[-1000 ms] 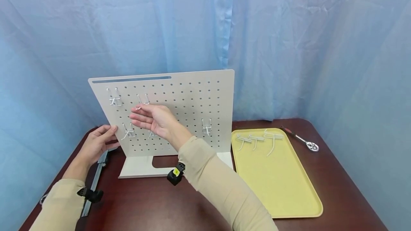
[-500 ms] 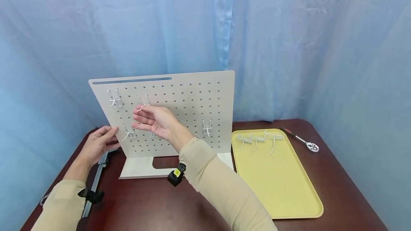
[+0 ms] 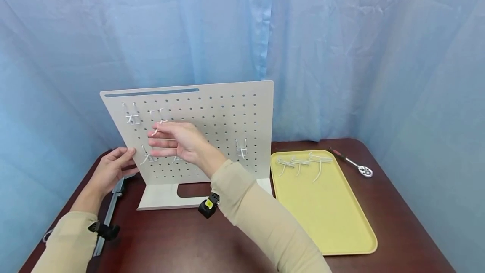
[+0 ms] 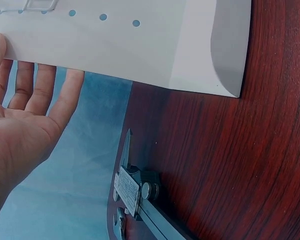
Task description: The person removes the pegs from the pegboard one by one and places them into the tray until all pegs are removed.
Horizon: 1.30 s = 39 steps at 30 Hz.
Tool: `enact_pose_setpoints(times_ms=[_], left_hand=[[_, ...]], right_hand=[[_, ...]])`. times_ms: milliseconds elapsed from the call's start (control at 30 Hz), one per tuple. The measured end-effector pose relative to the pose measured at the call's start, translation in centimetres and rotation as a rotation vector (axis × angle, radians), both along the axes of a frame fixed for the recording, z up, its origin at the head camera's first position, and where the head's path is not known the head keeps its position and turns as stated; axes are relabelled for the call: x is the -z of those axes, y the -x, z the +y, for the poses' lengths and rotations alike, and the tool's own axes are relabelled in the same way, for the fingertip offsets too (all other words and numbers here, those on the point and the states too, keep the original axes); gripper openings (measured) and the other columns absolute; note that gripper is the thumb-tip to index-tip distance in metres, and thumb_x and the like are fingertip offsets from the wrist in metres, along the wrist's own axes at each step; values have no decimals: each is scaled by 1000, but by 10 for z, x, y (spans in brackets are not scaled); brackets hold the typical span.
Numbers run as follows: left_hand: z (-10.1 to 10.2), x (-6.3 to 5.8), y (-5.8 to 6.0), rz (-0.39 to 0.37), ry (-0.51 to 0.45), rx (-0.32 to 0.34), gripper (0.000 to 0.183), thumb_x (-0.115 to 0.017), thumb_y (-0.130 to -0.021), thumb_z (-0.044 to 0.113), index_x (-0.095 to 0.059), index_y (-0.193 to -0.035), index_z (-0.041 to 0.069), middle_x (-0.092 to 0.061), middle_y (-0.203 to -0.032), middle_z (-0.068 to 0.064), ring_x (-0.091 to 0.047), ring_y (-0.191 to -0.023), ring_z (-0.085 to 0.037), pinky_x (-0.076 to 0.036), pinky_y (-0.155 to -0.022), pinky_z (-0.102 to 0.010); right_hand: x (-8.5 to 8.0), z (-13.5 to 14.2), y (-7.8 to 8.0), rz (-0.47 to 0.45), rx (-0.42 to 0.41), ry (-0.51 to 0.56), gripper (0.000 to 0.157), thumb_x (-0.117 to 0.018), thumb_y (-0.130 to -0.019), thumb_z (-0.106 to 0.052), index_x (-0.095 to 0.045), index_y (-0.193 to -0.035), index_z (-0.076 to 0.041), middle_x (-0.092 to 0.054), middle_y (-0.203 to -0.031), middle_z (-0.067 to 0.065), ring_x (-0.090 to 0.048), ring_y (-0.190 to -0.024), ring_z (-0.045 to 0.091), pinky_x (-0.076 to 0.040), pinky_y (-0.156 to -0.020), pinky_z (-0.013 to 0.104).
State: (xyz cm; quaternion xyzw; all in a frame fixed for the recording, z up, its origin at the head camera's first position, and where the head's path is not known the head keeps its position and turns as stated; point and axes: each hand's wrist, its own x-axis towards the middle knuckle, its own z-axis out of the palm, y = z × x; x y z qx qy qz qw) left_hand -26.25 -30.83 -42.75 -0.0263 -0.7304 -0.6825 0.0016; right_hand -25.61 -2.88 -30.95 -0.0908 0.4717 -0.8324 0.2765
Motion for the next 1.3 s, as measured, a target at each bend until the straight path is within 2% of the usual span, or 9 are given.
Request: enact_pose_setpoints(times_ms=[67,100,233,333,567,800,933,1233,1300], left_hand=[[0,0,0,-1,-7,3,20,-66,-100,34,-68,-107,15,-70,-102,7,-70,-92,-9,-60,-78,-31],[0,0,0,0,-9,5,21,-66,-100,34,-68,-107,14,-70,-102,7,-70,-92,-9,-60,-78,-31],[-1,-1,-2,0,-8,5,21,-67,-100,34,-68,-106,13,-70,-103,7,-70,-92,-9,-60,-79,-31],[-1,-1,-4,2,-10,3,21,-67,-100,34,-68,-106,14,-69,-102,7,-70,-91,-9,-60,-79,-31],[-1,0,-4,11,-8,13,21,-66,-101,33,-68,-107,13,-70,-103,7,-70,-92,-9,-60,-78,-30],[-3,0,-4,7,-17,19,20,-66,-101,32,-68,-108,13,-70,-103,7,-70,-92,-9,-60,-78,-31],[-5,0,-6,0,-16,14,20,-66,-101,32,-68,-108,14,-70,-104,8,-70,-92,-9,-60,-78,-31],[-3,2,-5,12,-22,23,20,-65,-101,32,-68,-108,14,-70,-104,6,-70,-93,-9,-60,-79,-31],[-3,3,-4,11,-16,23,20,-65,-101,33,-68,-109,14,-69,-104,6,-70,-93,-10,-60,-80,-31]], right_hand=[[0,3,-1,15,-4,-18,36,-60,-104,-13,-60,-136,3,-61,-134,26,-71,-100,33,-60,-83,48],[1,5,-1,19,-2,-25,36,-61,-103,-14,-60,-135,3,-62,-133,25,-70,-106,37,-60,-83,49],[2,16,-2,57,-14,-71,39,-60,-104,-14,-57,-138,3,-64,-129,24,-66,-114,39,-59,-86,48],[5,27,-2,85,-7,-110,39,-60,-104,-12,-56,-139,4,-64,-128,25,-72,-101,30,-59,-87,46],[13,57,-1,120,42,-171,37,-62,-103,-11,-58,-136,5,-68,-118,21,-72,-101,31,-59,-86,45],[14,90,-12,201,95,-225,38,-64,-102,-11,-58,-134,8,-60,-128,33,-75,-88,22,-60,-83,42],[13,107,-19,261,123,-236,40,-64,-102,-13,-56,-133,11,-58,-129,35,-74,-87,22,-60,-83,43],[18,158,-34,362,155,-366,44,-66,-101,-19,-57,-128,14,-67,-114,23,-74,-91,26,-59,-83,49],[20,172,-36,366,167,-385,45,-67,-101,-21,-56,-127,14,-67,-114,24,-73,-91,27,-59,-84,50]])
